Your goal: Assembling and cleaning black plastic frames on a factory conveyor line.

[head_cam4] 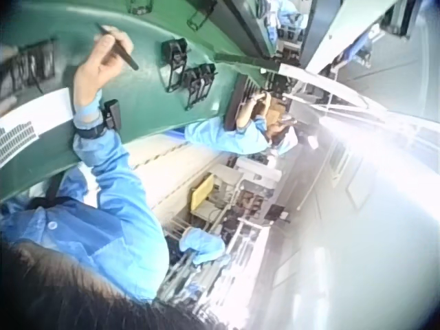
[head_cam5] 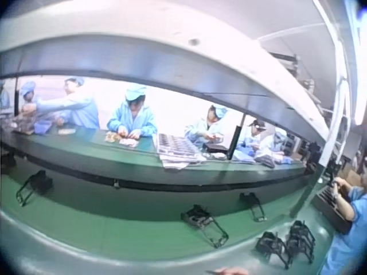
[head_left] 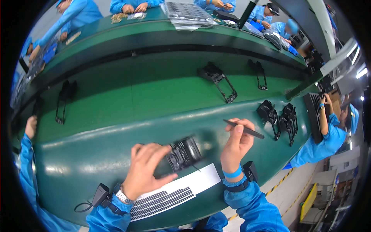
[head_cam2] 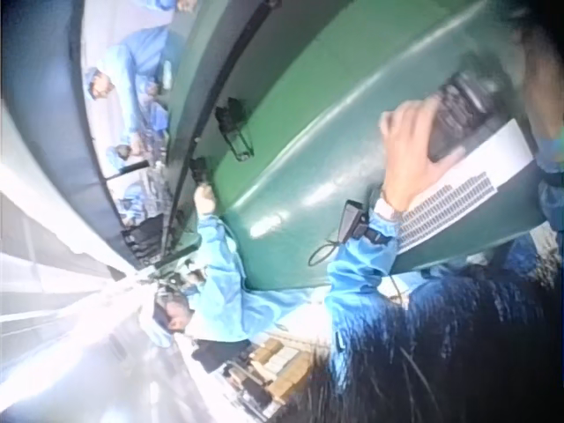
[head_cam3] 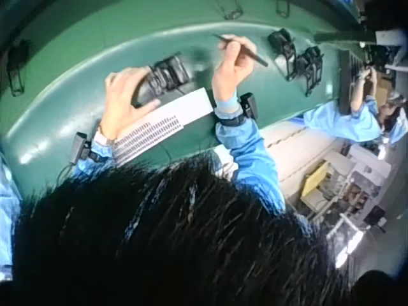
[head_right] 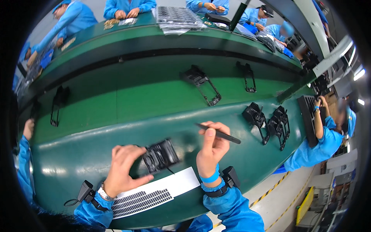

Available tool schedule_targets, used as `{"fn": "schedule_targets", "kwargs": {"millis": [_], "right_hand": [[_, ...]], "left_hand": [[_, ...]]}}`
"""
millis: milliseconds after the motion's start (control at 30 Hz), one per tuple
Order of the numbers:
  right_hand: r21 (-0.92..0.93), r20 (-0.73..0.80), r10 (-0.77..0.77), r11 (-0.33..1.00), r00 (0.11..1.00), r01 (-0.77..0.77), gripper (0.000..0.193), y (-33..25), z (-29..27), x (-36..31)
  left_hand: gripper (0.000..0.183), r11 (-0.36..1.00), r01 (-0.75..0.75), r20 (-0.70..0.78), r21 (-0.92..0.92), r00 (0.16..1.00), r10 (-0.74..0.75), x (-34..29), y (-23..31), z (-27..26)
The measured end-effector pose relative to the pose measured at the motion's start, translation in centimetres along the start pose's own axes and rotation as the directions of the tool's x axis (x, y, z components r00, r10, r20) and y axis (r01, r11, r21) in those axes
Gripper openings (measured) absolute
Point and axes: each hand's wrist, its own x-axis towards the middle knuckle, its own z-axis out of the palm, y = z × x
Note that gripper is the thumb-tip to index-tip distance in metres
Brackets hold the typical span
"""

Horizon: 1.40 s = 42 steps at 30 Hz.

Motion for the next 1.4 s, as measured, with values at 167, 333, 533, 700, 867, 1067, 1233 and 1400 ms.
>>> {"fn": "schedule_targets", "kwargs": {"millis": [167, 333, 533, 700, 867, 1067, 1233, 1400], "right_hand": [[-0.003, -0.182, 0.009, 1.000, 0.983, -0.009, 0.017, 1.1, -1.0, 1.5], [0.026, -0.200, 0.143, 0.990, 0.969, -0.140, 0.013, 1.6, -0.8, 1.3], [0.111, -0.232, 0.157, 0.985, 0.960, -0.134, 0.013, 2.0, -0.2, 1.6], [0.139, -0.245, 0.166, 0.981, 0.955, -0.135, 0.014, 2.2, -0.8, 1.5], [0.195, -0.229, 0.201, 0.968, 0.953, -0.158, 0.014, 2.0, 0.2, 1.0], [0.282, -0.221, 0.177, 0.953, 0.959, -0.111, 0.016, 1.5, -0.9, 0.8], [0.352, 0.038, 0.070, 0.933, 0.997, -0.079, 0.015, -0.4, -0.6, -0.2], [0.371, 0.542, -0.052, 0.910, 0.839, -0.183, 0.016, -5.5, -0.3, -4.5]], "left_hand": [[0.080, 0.908, 0.169, -0.253, 0.383, 0.965, -0.073, 7.4, -4.2, -3.2], [0.078, 0.662, 0.461, -0.436, 0.590, 0.873, -0.220, 13.9, -14.3, -1.5], [0.064, 0.773, 0.430, -0.406, 0.466, 0.880, -0.245, 19.6, -9.6, 2.5], [0.055, 0.838, 0.544, -0.059, -0.031, 0.836, -0.545, 25.0, -2.9, 10.2], [0.040, 0.776, 0.584, -0.140, -0.237, 0.770, -0.623, 26.9, -5.8, 10.7], [0.024, 0.986, 0.133, -0.132, -0.102, 0.980, -0.146, 22.7, -3.8, 2.9], [0.016, 0.982, -0.076, 0.197, 0.172, 0.979, 0.042, 13.5, -1.5, -3.2], [0.016, 0.971, -0.091, 0.230, 0.223, 0.972, 0.038, 5.2, 0.4, -3.1]]}}
